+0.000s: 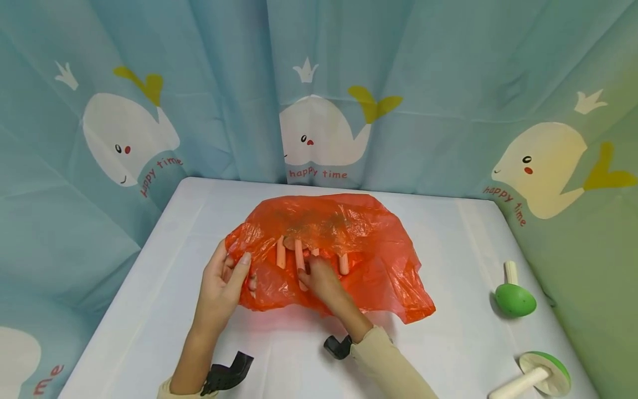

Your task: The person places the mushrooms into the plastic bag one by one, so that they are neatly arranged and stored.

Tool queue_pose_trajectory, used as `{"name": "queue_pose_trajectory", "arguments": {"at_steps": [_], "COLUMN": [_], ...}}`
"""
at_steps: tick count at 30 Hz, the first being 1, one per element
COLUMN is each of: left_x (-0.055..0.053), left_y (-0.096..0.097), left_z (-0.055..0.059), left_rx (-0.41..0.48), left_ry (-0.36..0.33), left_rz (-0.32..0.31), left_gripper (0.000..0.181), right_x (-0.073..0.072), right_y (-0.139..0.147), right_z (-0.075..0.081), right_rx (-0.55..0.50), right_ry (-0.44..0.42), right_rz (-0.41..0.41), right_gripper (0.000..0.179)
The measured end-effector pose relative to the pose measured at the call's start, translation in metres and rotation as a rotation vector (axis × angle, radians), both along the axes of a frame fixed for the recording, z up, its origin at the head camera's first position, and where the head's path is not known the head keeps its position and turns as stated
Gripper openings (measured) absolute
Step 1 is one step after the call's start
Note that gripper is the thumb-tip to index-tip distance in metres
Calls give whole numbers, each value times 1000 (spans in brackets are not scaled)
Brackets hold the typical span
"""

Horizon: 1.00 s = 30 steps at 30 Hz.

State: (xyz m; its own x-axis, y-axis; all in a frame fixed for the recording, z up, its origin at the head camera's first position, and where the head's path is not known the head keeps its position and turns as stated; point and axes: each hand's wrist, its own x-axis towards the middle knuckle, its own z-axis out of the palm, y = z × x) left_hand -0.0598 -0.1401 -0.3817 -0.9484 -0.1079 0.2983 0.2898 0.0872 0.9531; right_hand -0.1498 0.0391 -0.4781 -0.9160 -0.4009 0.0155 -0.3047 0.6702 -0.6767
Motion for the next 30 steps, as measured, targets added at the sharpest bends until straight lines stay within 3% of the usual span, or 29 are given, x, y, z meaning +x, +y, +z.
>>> {"name": "queue_pose_trajectory", "arguments": {"at_steps": [15,20,24,30], "left_x": [-1,-1,-1,-1], "left_y": [3,3,3,3], "left_z": [-2,-2,-2,-2], "left_rx": [5,10,19,13], "left_ry": [8,16,14,8], "left_rz": [-11,-13,-25,-26], "left_gripper": [36,37,37,38], "right_x": [0,5,11,26], "right_y": [3,11,18,30], "right_z": [-10,-11,-5,12], "right_rx": [20,-12,-33,-99], "right_ry": [-64,28,93,59], "right_rz": [-45,-60,-94,-117], "right_gripper": [13,19,23,26]}}
